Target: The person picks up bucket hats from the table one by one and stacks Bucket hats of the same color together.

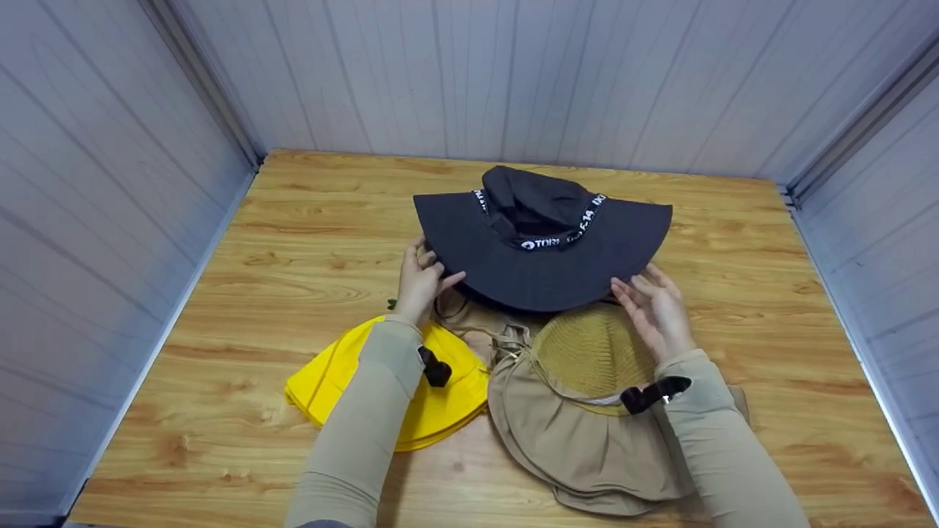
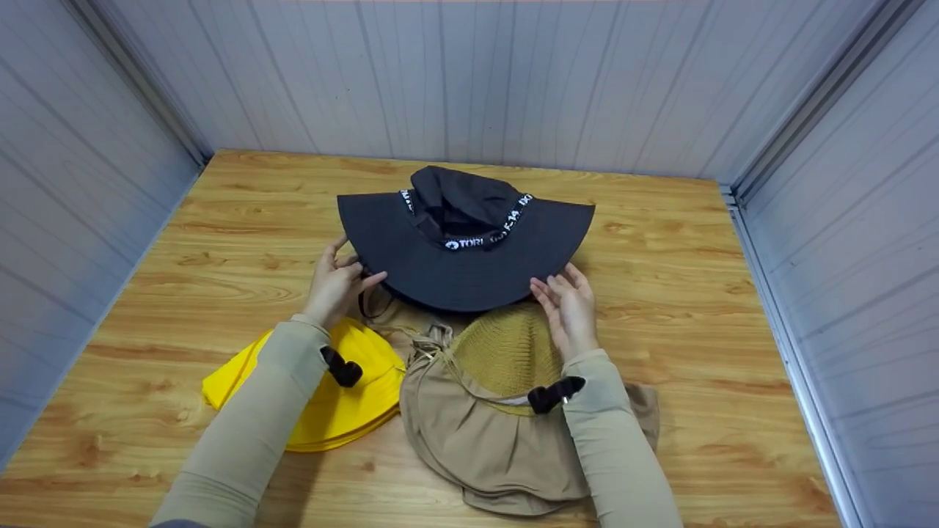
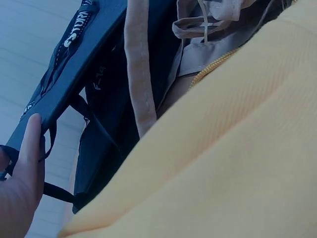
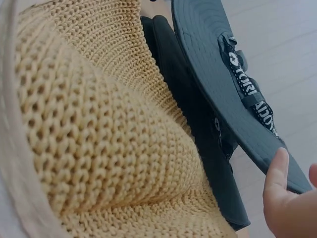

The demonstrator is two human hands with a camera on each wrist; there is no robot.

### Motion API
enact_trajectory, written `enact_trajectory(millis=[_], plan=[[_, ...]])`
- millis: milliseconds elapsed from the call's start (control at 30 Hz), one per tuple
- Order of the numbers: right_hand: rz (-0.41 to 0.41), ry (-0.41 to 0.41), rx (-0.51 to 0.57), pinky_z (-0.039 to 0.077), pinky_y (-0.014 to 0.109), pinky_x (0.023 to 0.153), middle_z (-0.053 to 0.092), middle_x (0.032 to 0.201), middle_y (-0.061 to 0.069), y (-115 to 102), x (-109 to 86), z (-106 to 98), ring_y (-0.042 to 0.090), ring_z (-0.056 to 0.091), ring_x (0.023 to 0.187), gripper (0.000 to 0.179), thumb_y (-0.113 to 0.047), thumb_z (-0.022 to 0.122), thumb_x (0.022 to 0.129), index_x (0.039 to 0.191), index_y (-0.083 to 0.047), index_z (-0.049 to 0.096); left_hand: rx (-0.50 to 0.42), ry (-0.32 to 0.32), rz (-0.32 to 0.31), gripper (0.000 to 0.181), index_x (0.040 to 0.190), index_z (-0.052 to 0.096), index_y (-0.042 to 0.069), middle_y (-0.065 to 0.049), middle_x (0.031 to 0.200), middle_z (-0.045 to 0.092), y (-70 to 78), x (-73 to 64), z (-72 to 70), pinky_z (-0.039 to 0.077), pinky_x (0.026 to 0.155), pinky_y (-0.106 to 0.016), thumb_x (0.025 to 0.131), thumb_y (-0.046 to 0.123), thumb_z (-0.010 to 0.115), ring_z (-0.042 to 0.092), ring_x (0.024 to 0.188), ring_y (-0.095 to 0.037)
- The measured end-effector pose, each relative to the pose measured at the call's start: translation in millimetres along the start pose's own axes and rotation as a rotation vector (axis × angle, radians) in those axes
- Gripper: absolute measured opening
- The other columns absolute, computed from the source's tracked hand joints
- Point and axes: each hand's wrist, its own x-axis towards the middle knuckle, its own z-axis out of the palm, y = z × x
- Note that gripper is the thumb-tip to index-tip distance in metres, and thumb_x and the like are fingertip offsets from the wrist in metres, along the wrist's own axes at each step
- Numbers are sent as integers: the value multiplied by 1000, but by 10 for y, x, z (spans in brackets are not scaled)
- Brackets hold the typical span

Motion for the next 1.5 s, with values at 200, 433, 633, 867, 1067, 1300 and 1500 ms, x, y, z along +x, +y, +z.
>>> enact_trajectory(millis=[200, 433, 633, 867, 1067, 1300, 1500], plan=[[15, -15, -44, 52, 25, 94, -1, 164, 9, 47, 46, -17, 18, 66, 91, 71, 3, 35, 102, 160, -20, 2, -31, -4, 40, 73, 153, 19, 18, -23, 158, 17, -49, 3, 31, 49, 104, -49, 90, -18, 26, 32, 145, -32], [36, -34, -101, 51, 27, 96, 0, 159, 7, 107, 65, -63, 17, 64, 99, 74, 1, 34, 104, 159, -32, -3, 59, 16, 30, 73, 152, 30, 9, -17, 164, 10, -126, 6, 33, 47, 107, -46, 84, -18, 27, 15, 152, -26], [35, -54, -98, 49, 25, 99, -14, 163, 7, 133, 103, -115, 19, 60, 109, 73, 1, 30, 104, 159, -35, -1, 96, 9, -36, 74, 155, 28, 9, -14, 166, 10, -162, 42, 10, 45, 109, -41, 85, -17, 30, 30, 148, -29], [83, -50, -97, 36, 26, 115, -19, 165, 3, 168, 183, -146, 25, 26, 148, 67, -3, 28, 106, 160, -26, -2, 177, -70, -119, 80, 159, 18, 10, -7, 168, 7, -205, 89, -46, 40, 113, -38, 85, -17, 32, 36, 145, -31], [101, -51, -119, 28, 27, 120, -12, 166, 5, 213, 219, -175, 24, 17, 153, 66, -3, 28, 106, 160, -18, -5, 252, -97, -150, 81, 160, 14, 12, -7, 168, 6, -239, 95, -68, 45, 106, -34, 86, -14, 36, 55, 120, -24], [115, -85, -101, 23, 27, 122, -17, 166, 5, 241, 242, -183, 23, 11, 154, 64, -2, 26, 105, 159, -10, -10, 361, -113, -179, 86, 160, 11, 17, -4, 168, 6, -247, 90, -73, 36, 77, -33, 85, -11, 42, 38, 114, -19], [131, -97, -91, 20, 27, 123, -19, 165, 4, 252, 259, -190, 22, 8, 154, 66, 0, 26, 105, 158, -10, -11, 380, -74, -213, 84, 160, 12, 20, -3, 168, 8, -217, 85, -49, 43, 87, -32, 88, -3, 49, 45, 117, -22]])
